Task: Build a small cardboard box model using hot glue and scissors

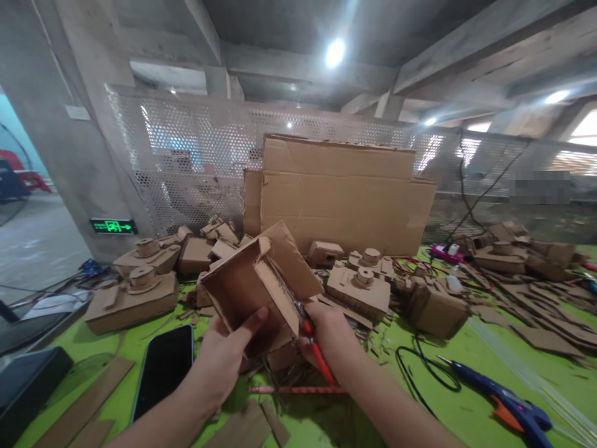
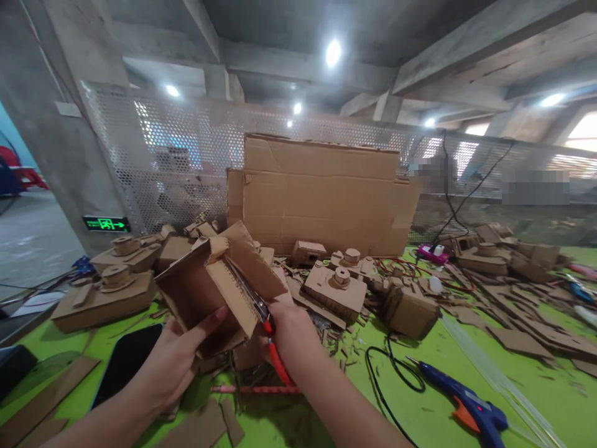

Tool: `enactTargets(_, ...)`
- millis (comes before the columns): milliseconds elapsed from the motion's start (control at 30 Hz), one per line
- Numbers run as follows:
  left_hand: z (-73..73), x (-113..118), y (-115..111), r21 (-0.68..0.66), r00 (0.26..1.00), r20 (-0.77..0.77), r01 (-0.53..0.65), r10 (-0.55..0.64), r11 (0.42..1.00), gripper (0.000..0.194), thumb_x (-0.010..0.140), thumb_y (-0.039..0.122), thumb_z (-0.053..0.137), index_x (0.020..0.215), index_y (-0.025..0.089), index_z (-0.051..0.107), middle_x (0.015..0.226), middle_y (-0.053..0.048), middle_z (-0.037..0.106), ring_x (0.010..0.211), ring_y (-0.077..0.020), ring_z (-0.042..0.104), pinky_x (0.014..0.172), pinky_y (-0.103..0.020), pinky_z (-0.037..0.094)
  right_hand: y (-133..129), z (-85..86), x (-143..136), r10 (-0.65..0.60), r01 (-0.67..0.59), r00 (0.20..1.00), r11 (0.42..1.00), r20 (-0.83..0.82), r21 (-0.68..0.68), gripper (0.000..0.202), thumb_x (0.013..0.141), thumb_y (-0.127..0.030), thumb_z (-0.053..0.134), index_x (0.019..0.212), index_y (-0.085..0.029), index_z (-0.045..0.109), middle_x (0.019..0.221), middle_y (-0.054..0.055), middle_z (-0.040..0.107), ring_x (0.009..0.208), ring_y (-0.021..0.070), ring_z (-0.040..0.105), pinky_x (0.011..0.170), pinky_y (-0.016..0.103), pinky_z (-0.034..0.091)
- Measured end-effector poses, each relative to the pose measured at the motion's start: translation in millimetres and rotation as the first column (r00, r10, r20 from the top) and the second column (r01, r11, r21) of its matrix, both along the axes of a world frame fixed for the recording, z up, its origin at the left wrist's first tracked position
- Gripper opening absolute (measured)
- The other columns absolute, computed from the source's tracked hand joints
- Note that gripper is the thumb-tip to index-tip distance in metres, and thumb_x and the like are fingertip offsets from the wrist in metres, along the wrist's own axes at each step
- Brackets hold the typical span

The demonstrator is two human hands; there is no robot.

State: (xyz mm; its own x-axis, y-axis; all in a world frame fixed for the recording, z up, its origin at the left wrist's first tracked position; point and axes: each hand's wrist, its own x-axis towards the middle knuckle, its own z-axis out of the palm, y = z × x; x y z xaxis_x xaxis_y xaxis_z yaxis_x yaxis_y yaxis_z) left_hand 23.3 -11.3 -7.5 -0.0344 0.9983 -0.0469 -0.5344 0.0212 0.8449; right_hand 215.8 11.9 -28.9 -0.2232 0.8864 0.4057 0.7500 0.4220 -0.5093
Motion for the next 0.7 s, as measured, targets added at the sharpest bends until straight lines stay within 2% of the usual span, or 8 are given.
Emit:
enactTargets(100, 5.9, -2, 3, -0.035, 0.998, 0.046, -0.034, 0.036, 0.999, 0.057, 0.059, 0.018, 0.097, 0.111, 0.014, 0.073, 0.097, -0.01, 0.085, 0.094, -0.0304, 0.08, 0.084, -0.039, 0.066, -5, 5.0, -2, 0.048, -0.048, 0.996, 0.999, -0.074, 0.003, 0.011, 0.072, -0.015, 0.061, 0.08, -0.021, 0.063, 0.076, 0.001, 0.068, 0.068, 0.0162, 0.059, 0.063, 0.023, 0.039)
enactTargets(233, 13.5, -10, 16, -0.04, 0.981, 0.106, -0.159, 0.163, 0.986, 0.043, 0.061, 0.006, 0.092, 0.099, 0.016, 0.075, 0.083, -0.006, 0.084, 0.074, -0.0228, 0.08, 0.066, -0.026, 0.066, -2, 3.4, 3, 0.073, -0.073, 0.993, 0.997, -0.089, 0.002, 0.014, 0.091, -0.028, 0.058, 0.101, -0.022, 0.065, 0.082, 0.001, 0.068, 0.071, 0.0164, 0.06, 0.067, 0.023, 0.042)
enactTargets(300, 17.7, -17, 26, -0.03, 0.966, 0.107, -0.231, 0.233, 0.972, 0.036, 0.067, 0.003, 0.085, 0.099, 0.017, 0.075, 0.08, -0.004, 0.083, 0.068, -0.0204, 0.079, 0.062, -0.026, 0.066, 6, -2.8, 8, 0.02, -0.021, 0.999, 1.0, -0.046, -0.017, 0.017, 0.095, -0.033, 0.056, 0.103, -0.022, 0.066, 0.079, 0.002, 0.068, 0.069, 0.0179, 0.06, 0.067, 0.025, 0.043)
enactTargets(367, 22.6, -25, 36, 0.009, 0.956, 0.121, -0.269, 0.266, 0.963, 0.032, 0.072, 0.002, 0.081, 0.099, 0.018, 0.075, 0.083, -0.003, 0.083, 0.072, -0.0205, 0.079, 0.068, -0.032, 0.068, 16, -10.2, 12, -0.076, 0.073, 0.995, 0.996, -0.056, -0.052, 0.023, 0.096, -0.037, 0.054, 0.104, -0.021, 0.068, 0.075, 0.003, 0.068, 0.065, 0.0196, 0.06, 0.066, 0.029, 0.044)
enactTargets(467, 29.0, -36, 45, 0.057, 0.962, 0.093, -0.264, 0.258, 0.963, 0.033, 0.07, 0.002, 0.081, 0.097, 0.02, 0.075, 0.085, -0.002, 0.083, 0.077, -0.0225, 0.08, 0.07, -0.035, 0.069, 28, -14.8, 16, -0.209, 0.188, 0.924, 0.978, -0.319, -0.095, 0.032, 0.093, -0.045, 0.06, 0.106, -0.018, 0.069, 0.075, 0.006, 0.07, 0.067, 0.0229, 0.064, 0.072, 0.035, 0.05)
enactTargets(533, 30.5, -40, 47, 0.022, 0.98, -0.011, -0.198, 0.198, 0.98, 0.035, 0.064, 0.004, 0.085, 0.094, 0.019, 0.075, 0.081, -0.003, 0.083, 0.073, -0.0247, 0.08, 0.063, -0.033, 0.068, 29, -10.2, 17, -0.178, 0.134, 0.824, 0.984, -0.538, -0.119, 0.041, 0.089, -0.054, 0.067, 0.106, -0.018, 0.068, 0.083, 0.009, 0.074, 0.075, 0.0247, 0.069, 0.076, 0.037, 0.053)
enactTargets(633, 28.3, -42, 45, -0.074, 0.979, -0.205, -0.005, -0.01, 0.997, 0.036, 0.059, 0.012, 0.091, 0.091, 0.016, 0.075, 0.081, -0.009, 0.083, 0.069, -0.0301, 0.08, 0.055, -0.035, 0.065, 21, 3.6, 19, -0.04, -0.081, 0.666, 0.989, -0.744, -0.126, 0.046, 0.088, -0.061, 0.069, 0.108, -0.02, 0.066, 0.091, 0.008, 0.076, 0.078, 0.0219, 0.072, 0.073, 0.033, 0.057)
enactTargets(700, 25.7, -41, 41, -0.11, 0.939, -0.296, 0.147, -0.173, 0.983, 0.038, 0.061, 0.02, 0.093, 0.094, 0.014, 0.076, 0.087, -0.014, 0.084, 0.074, -0.0334, 0.081, 0.058, -0.036, 0.065, 15, 11.4, 19, 0.035, -0.211, 0.576, 0.972, -0.817, -0.107, 0.042, 0.087, -0.06, 0.072, 0.1, -0.02, 0.066, 0.081, 0.003, 0.073, 0.069, 0.0179, 0.068, 0.064, 0.029, 0.055)
